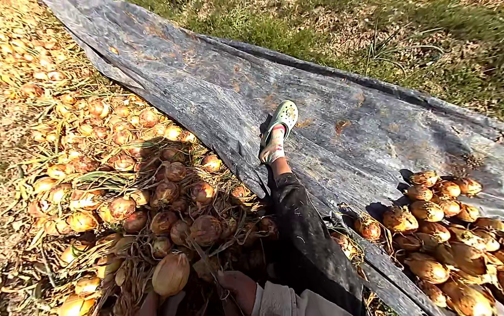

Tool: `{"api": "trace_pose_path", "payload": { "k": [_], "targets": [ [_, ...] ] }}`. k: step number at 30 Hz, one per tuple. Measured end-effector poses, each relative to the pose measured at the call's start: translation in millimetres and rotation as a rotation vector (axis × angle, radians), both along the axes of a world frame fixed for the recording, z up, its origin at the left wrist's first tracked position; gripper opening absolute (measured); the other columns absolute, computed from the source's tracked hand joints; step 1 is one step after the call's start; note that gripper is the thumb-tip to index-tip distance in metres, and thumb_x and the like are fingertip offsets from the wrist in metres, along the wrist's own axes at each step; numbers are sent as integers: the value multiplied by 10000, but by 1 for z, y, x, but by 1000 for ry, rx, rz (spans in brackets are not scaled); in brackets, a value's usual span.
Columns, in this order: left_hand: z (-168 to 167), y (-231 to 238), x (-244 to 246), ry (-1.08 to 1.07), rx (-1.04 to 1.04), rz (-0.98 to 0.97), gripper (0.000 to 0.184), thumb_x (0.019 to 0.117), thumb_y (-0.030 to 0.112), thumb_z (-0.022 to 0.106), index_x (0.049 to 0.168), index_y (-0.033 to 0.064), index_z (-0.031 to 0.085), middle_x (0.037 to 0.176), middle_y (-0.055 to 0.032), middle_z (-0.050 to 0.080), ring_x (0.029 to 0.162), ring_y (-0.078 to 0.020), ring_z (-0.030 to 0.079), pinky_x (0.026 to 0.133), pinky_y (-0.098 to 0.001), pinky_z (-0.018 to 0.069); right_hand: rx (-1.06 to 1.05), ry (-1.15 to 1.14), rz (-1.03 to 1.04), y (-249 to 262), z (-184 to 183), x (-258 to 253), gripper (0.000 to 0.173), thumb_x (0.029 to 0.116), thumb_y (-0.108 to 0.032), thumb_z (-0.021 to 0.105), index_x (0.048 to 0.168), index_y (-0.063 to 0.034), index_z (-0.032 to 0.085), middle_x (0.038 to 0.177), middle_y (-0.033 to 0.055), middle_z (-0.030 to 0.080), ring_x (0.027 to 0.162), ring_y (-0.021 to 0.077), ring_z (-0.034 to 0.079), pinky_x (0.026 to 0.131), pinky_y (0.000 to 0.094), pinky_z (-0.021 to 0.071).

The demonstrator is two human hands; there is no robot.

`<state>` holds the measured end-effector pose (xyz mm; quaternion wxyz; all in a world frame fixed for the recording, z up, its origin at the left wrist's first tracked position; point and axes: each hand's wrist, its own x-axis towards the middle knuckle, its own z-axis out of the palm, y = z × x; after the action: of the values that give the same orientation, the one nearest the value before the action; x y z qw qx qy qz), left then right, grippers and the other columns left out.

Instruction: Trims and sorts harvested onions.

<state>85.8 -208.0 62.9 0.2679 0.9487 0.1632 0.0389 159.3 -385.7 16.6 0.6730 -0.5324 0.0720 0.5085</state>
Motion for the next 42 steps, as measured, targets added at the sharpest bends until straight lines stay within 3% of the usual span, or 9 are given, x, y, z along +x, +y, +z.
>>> {"api": "trace_pose_path", "payload": {
  "k": [4, 8, 13, 19, 22, 24, 27, 33, 42],
  "targets": [
    [-4, -18, 0, -212, 134, -105, 405, 985, 89, 516, 1238, -218, 593, 1024, -363, 700, 898, -514, 713, 841, -582, 571, -22, -43, 111, 4, 1, -5, 366, 1077, -189, 470, 1361, 41, 446, 912, 60, 561, 708, 114, 546, 711, 308, 510],
    [-25, -31, -23, -79, 220, -351, 265, 936, 32, 602, 1126, -117, 712, 944, -278, 739, 868, -461, 743, 791, -569, 605, -2, 55, -48, 10, -11, -14, 415, 1050, -218, 567, 1353, 56, 494, 1095, 119, 632, 912, 124, 613, 861, 314, 518],
    [-46, -46, -22, -162, 263, -371, 229, 922, 102, 602, 973, -67, 749, 875, -203, 759, 803, -364, 766, 740, -481, 631, -34, 78, -223, 9, -10, -22, 384, 1065, -247, 538, 1304, 53, 519, 994, 96, 635, 844, 118, 625, 797, 305, 535],
    [-13, -84, 71, -352, 203, -609, 153, 854, 26, 682, 989, 16, 753, 886, -183, 743, 795, -351, 755, 683, -503, 629, -13, -872, -927, -37, -18, 15, 413, 945, -482, 667, 1049, -83, 642, 854, -139, 690, 806, -66, 658, 750, 175, 573],
    [14, -87, 118, -214, 201, -508, 154, 930, 66, 664, 1047, 8, 747, 950, -200, 741, 879, -377, 739, 768, -544, 599, -36, -918, -1108, -88, 12, 51, 500, 1076, -553, 268, 793, -261, 558, 561, -154, 579, 456, -4, 550, 433, 196, 485],
    [27, -71, 133, 61, 201, -333, 276, 1034, 174, 573, 1210, -5, 688, 1153, -236, 712, 1070, -414, 700, 912, -583, 555, -42, -855, -1061, -122, 29, 66, 685, 1012, -671, 49, 803, -195, 493, 497, -88, 527, 383, 65, 512, 381, 243, 468],
    [15, -33, 141, 517, 129, -133, 514, 1055, 292, 546, 1482, 11, 489, 1442, -258, 551, 1317, -420, 561, 1105, -568, 439, 50, -760, -927, -133, 21, 62, 745, 869, -881, 236, 875, -207, 554, 576, -74, 588, 451, 65, 560, 437, 219, 496],
    [-49, -11, 127, 410, -56, 140, 497, 1096, 273, 476, 1498, -20, 462, 1456, -288, 533, 1362, -416, 526, 1159, -513, 395, -11, -320, -572, -64, -15, 21, 469, 1082, -382, 198, 984, -58, 522, 590, -54, 532, 461, 65, 522, 469, 236, 497],
    [-40, 8, 117, 591, -109, -102, 558, 1063, 303, 564, 1476, -59, 463, 1541, -294, 429, 1442, -398, 433, 1204, -481, 331, -218, -223, -300, -51, -28, 28, 395, 1124, -277, 327, 1339, 27, 459, 732, 39, 525, 552, 133, 542, 571, 302, 520]
  ]
}}
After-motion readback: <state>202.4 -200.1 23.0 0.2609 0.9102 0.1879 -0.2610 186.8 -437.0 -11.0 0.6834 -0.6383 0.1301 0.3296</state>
